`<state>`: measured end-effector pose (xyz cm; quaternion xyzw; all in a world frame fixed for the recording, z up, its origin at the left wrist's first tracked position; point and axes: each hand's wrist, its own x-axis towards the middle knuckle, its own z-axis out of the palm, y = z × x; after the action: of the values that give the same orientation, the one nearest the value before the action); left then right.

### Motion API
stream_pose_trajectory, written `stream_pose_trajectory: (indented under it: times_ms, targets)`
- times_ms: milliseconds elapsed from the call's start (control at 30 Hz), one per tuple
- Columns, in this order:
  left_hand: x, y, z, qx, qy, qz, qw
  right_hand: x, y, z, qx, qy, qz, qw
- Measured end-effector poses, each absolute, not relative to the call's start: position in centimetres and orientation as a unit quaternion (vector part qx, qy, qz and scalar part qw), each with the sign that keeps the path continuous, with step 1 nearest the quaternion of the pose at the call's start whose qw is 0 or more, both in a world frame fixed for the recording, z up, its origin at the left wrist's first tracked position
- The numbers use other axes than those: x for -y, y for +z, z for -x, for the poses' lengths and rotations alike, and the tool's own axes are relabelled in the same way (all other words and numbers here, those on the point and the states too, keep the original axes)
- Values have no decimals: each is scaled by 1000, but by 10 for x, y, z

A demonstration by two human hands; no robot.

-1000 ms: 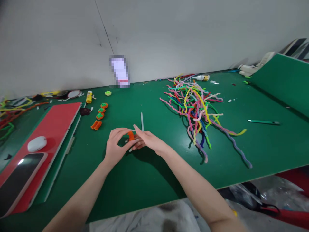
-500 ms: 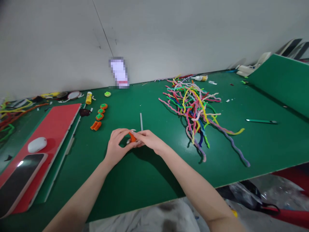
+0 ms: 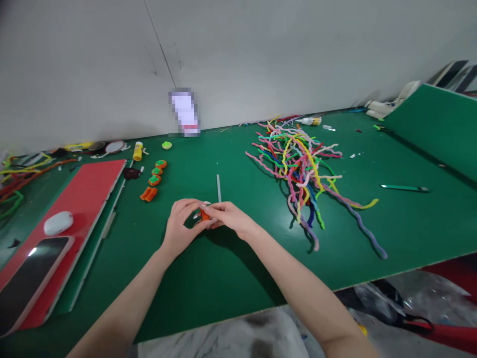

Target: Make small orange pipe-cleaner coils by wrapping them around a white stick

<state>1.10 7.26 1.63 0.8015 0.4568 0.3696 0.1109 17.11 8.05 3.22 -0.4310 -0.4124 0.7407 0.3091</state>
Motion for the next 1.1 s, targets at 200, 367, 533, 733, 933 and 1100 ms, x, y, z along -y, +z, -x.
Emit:
stream_pose_trajectory:
  times_ms: [200,367,533,733,933,1100]
  targets:
    - [-72,21,-11,-458,367,-798,132,-80,26,-172,383,760,415,322]
    - [-71,24,-13,-458,377,-794,134,-80,19,-169,331,784,402,338]
    - [-71,24,-13,-464,383,-790,117,-79,25,-169,354,776,414,319]
    - [-71,21,-12,-454,372,-801,116,-79,30,-171,409,754,418,298]
    - [-71,17,-13,-453,369,-803,116,-78,30,-170,416,755,410,297]
    - [-72,15,-13,-452,370,-805,103,-78,30,-171,405,762,408,299]
